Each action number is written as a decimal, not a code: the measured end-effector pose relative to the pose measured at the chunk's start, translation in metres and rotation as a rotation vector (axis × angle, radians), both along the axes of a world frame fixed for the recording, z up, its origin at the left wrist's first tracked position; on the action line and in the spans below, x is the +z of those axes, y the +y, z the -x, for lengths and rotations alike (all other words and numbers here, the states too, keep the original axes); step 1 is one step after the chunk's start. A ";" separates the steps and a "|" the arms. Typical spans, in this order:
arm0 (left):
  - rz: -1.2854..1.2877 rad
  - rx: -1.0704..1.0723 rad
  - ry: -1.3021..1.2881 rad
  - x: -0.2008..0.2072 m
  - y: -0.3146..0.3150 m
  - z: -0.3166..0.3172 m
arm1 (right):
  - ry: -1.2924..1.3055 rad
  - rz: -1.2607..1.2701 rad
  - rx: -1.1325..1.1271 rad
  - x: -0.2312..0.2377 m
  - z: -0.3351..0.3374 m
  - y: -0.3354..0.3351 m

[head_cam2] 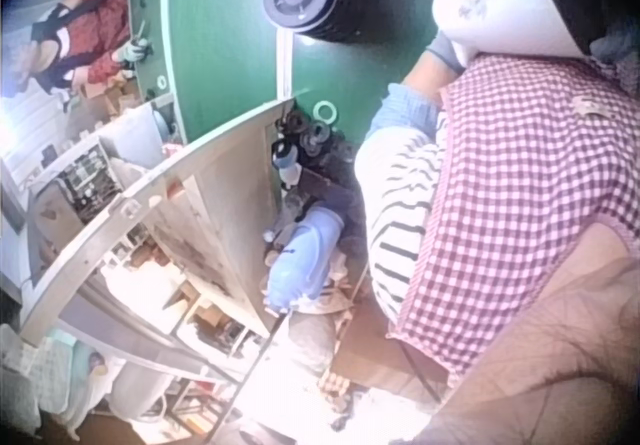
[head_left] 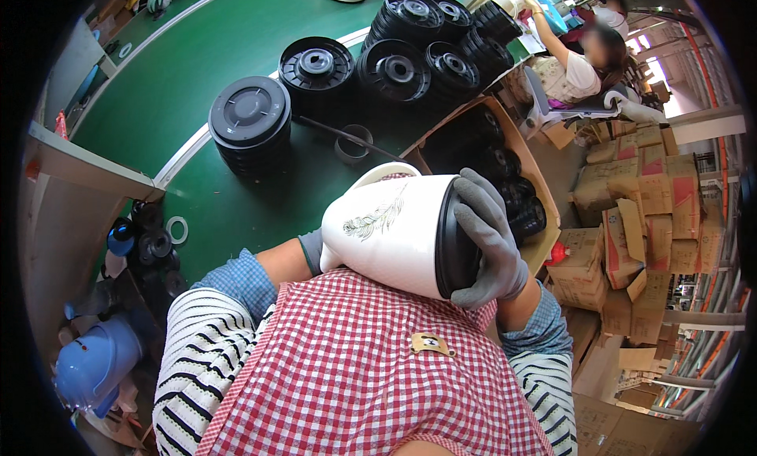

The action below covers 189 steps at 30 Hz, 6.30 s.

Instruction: The person assembles a white electric kettle by inserting a heating element, securing it with a screwdriver, and attaching a black base. The person repeats this process for multiple kettles on a green workbench.

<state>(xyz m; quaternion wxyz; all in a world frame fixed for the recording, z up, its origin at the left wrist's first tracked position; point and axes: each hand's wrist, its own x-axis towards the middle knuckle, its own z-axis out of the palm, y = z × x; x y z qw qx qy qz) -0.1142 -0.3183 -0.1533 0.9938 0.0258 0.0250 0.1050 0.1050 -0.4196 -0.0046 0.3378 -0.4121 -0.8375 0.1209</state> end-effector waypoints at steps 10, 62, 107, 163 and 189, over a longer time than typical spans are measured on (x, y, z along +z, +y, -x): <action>0.008 -0.012 0.008 0.002 0.002 -0.003 | 0.075 0.271 -0.151 -0.001 -0.005 -0.014; -0.531 0.306 0.094 -0.025 0.051 0.002 | 1.083 0.749 -0.238 -0.016 0.001 -0.014; -0.260 -0.085 0.089 0.000 0.019 -0.067 | 1.248 0.383 -0.420 -0.050 -0.029 -0.073; -2.527 -0.166 0.137 0.085 -0.039 -0.113 | -0.232 0.314 -0.805 -0.069 -0.023 -0.119; -2.303 0.310 0.147 0.070 -0.032 -0.092 | -0.089 0.116 -0.947 -0.064 -0.031 -0.143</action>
